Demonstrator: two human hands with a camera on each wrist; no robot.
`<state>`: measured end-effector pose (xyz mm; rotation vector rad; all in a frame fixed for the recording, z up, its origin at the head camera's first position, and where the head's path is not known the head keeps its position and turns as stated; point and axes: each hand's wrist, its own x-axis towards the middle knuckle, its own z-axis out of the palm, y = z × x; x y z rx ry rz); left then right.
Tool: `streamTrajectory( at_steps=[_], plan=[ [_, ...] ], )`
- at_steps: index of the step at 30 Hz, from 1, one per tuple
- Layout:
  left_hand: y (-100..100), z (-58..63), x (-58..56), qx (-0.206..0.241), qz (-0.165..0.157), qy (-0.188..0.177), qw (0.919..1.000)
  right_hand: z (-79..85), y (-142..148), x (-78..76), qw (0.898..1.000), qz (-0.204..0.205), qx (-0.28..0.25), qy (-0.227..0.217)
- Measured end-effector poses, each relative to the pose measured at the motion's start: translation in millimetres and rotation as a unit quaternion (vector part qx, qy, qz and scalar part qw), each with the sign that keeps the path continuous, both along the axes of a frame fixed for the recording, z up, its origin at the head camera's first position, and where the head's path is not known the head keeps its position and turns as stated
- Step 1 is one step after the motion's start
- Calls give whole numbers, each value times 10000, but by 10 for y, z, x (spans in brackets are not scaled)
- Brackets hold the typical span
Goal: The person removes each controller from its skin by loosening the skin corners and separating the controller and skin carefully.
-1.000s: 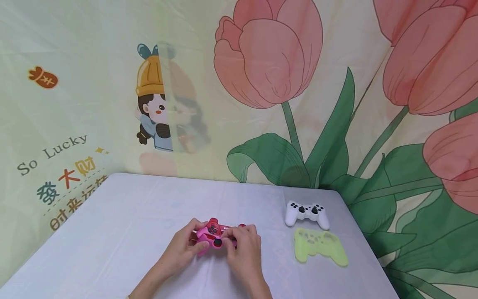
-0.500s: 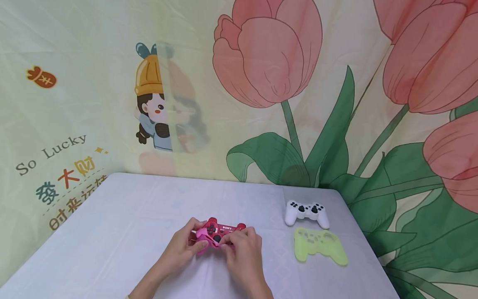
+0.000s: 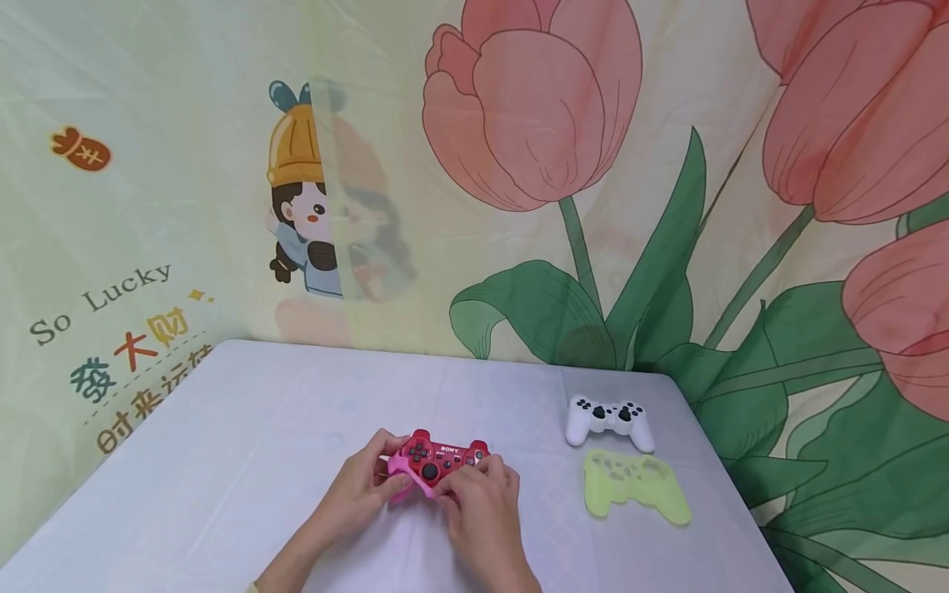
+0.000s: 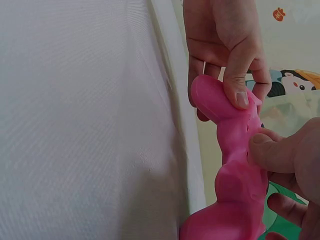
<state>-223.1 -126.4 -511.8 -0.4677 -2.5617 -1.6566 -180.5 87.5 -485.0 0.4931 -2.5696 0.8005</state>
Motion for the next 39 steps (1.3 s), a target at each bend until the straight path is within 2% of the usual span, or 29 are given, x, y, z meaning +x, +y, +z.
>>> streamTrajectory(
  at_steps=[5,15,20,25,28,33,39],
  plan=[
    [-3,16,0,52,-22,-6,10000,9,-20,-7,9997,-148,186,21],
    [-25,16,12,184,-62,-42,9998,-70,-92,-57,9972,-535,98,514],
    [-25,-5,11,217,-50,-24,9997,-101,-81,-77,9955,-529,0,786],
    [-22,-17,11,174,-32,-46,9998,-104,-50,-84,9956,-456,-116,805],
    [-22,-17,12,175,-31,-49,9998,-78,-18,-71,9967,-302,-228,720],
    [-20,-9,9,161,-8,-87,9998,8,99,-57,9988,-88,-369,320],
    [-24,-11,13,201,-5,-190,9996,40,367,-112,9948,-368,-520,-799]
  ],
)
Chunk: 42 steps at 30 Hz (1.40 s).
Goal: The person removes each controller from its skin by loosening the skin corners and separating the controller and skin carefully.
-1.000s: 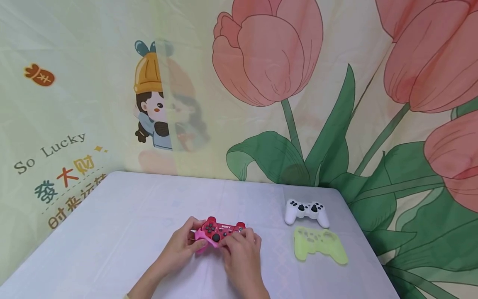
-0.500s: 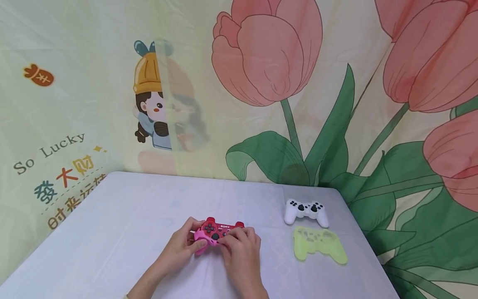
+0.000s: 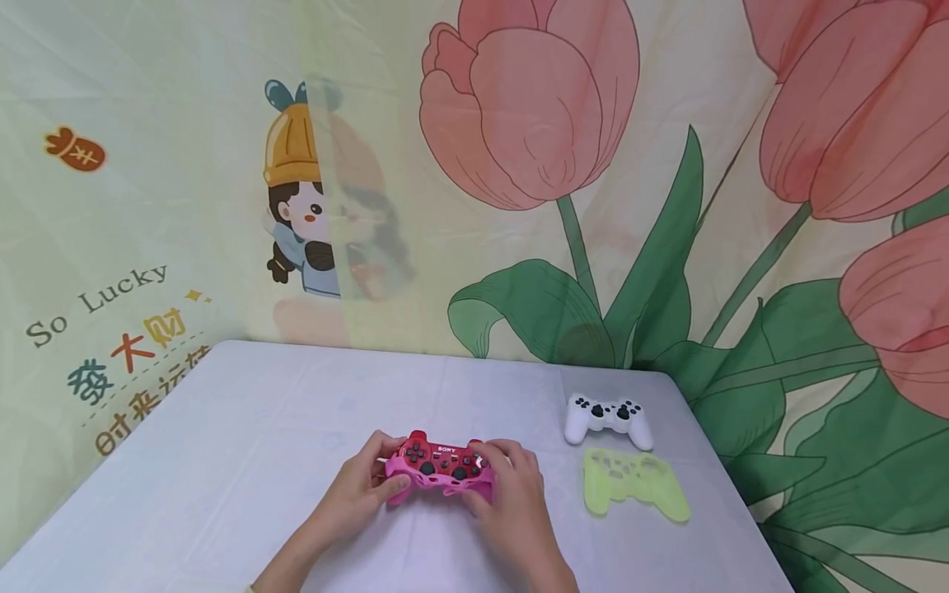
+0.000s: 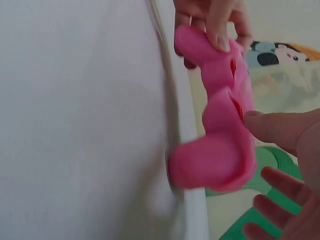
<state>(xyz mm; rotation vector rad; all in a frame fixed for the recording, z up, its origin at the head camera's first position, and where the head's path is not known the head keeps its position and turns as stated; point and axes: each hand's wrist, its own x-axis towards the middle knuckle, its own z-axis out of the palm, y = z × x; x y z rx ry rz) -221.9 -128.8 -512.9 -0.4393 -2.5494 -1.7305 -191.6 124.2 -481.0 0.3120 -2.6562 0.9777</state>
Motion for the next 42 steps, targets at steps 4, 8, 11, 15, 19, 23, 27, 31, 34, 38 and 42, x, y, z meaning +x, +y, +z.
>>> streamTrajectory(
  at_steps=[4,8,11,15,19,23,27,31,34,38,42],
  plan=[
    [5,-1,8,195,-93,-71,9997,-40,170,-33,9977,90,-246,-626],
    [8,-3,9,328,-140,-153,9992,-98,242,-39,9896,355,-644,-1233],
    [10,-4,9,407,-163,-219,9988,-121,234,-33,9810,485,-916,-1638],
    [14,-11,5,489,-156,-236,9984,-147,191,-43,9720,736,-1292,-1820],
    [14,-18,5,462,-74,-218,9987,-189,142,-72,9722,841,-1480,-1610],
    [19,-6,14,425,38,-136,9990,-211,105,-77,9801,678,-1437,-1193],
    [37,37,25,614,122,-112,9980,-190,104,-68,9795,478,-1734,-909],
    [63,80,32,851,180,85,9962,-162,111,-60,9747,380,-2065,-772],
    [81,84,41,841,271,318,9956,-160,116,-58,9732,367,-2162,-696],
    [84,55,64,792,367,496,9949,-181,116,-68,9712,392,-2272,-608],
    [68,26,85,880,276,488,9945,-220,114,-79,9677,405,-2443,-469]
  ],
)
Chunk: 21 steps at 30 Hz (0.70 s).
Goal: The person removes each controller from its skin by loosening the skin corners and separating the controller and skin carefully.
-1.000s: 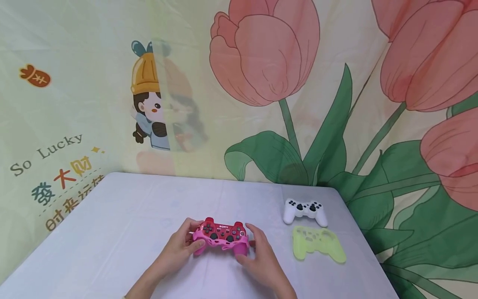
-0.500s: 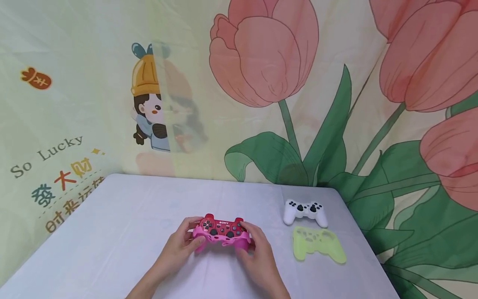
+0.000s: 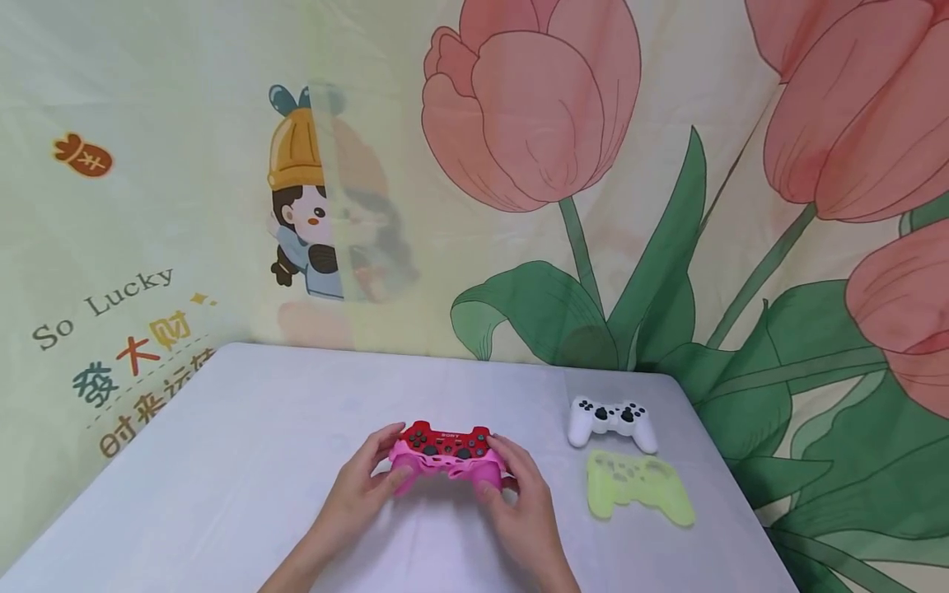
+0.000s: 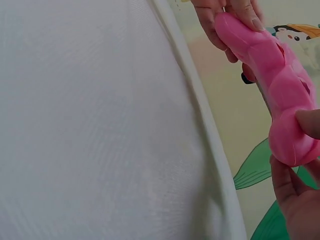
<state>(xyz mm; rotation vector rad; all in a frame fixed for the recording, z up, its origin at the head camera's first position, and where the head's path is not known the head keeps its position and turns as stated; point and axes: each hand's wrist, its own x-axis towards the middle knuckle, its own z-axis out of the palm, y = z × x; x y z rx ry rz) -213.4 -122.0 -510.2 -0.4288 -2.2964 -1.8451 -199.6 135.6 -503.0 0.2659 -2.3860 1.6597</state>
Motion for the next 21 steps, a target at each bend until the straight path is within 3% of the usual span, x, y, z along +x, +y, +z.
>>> streamTrajectory(
  at_steps=[7,16,21],
  plan=[
    [-9,1,23,79,-271,-68,9996,-35,9,-8,9996,-67,-256,138],
    [-10,12,14,195,362,-168,9990,14,-39,-20,9994,-183,-195,-228],
    [-2,5,1,259,399,-71,9988,-3,-41,-31,9988,-416,-194,-154]
  ],
)
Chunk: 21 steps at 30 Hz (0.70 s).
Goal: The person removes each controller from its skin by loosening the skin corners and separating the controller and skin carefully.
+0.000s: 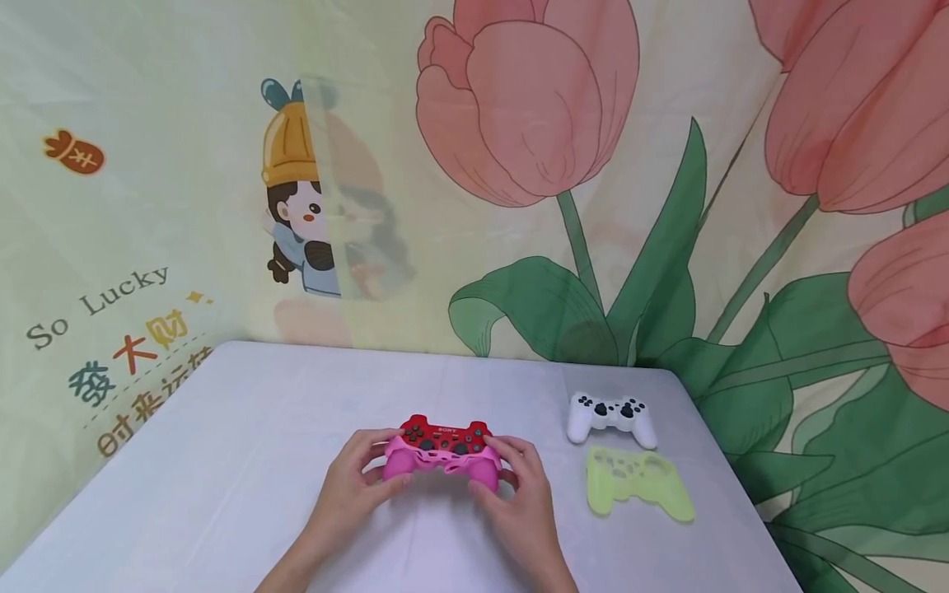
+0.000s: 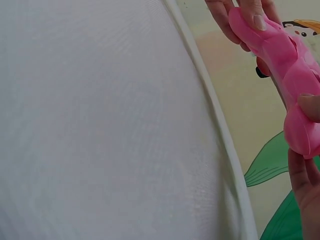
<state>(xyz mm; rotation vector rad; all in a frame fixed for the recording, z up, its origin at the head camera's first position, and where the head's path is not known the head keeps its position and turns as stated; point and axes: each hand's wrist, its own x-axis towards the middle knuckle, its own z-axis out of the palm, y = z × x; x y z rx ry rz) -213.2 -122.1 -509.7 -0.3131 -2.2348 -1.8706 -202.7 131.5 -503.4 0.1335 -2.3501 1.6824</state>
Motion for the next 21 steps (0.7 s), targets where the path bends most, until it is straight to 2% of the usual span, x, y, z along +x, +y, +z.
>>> streamTrajectory(
  at_steps=[3,10,15,21],
  plan=[
    [-4,5,-3,35,-43,53,10000,-5,12,-7,9999,-27,-136,87],
    [-17,17,-4,-72,-99,45,9999,-21,60,-18,9980,225,-491,328],
    [-23,21,3,-393,-164,-10,9991,-22,79,-13,9979,304,-432,365],
    [-47,11,-10,-740,-277,331,9963,-17,93,-8,9980,466,-81,417]
  ],
)
